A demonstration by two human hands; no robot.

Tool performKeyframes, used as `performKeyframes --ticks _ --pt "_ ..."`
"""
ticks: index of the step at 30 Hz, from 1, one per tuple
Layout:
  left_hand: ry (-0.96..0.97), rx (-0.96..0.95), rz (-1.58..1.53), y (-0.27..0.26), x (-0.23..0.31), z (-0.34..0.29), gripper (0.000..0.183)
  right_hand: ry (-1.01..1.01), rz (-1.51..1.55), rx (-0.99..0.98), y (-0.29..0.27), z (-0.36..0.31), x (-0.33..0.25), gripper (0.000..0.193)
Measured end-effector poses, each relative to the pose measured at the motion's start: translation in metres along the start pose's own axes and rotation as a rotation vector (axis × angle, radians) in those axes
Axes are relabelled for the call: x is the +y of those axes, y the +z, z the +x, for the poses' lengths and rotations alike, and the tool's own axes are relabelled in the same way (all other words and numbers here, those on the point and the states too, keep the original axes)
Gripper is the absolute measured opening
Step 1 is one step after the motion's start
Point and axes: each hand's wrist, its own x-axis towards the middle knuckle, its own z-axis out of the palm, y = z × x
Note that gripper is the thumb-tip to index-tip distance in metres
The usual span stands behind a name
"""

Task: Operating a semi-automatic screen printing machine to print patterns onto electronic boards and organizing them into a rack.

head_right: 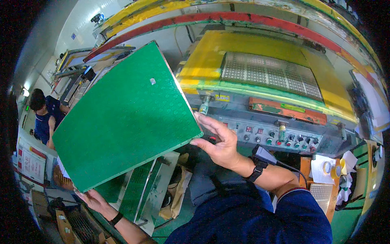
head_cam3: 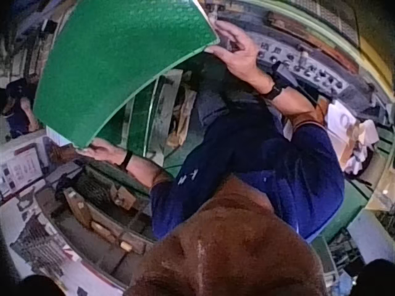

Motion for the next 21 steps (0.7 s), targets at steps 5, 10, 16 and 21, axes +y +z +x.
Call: performKeyframes --ticks 5,10,16,21 --pt "0.007 -0.003 -0.006 -0.002 0.01 -0.003 0.043 0.021 0.004 -0.024 0.009 0.002 -0.001 0.067" --pt "0.002 0.021 0.039 -0.012 0.013 -0.01 0.047 0.026 0.038 -0.002 0.019 -0.003 0.0 0.06" --pt "0.014 -0.008 0.099 -0.024 0.028 -0.015 0.046 0.058 0.029 -0.022 0.028 -0.011 0.0 0.059" --pt "0.012 0.061 0.129 -0.025 0.029 -0.022 0.044 0.08 0.019 -0.023 0.03 -0.019 0.002 0.058"
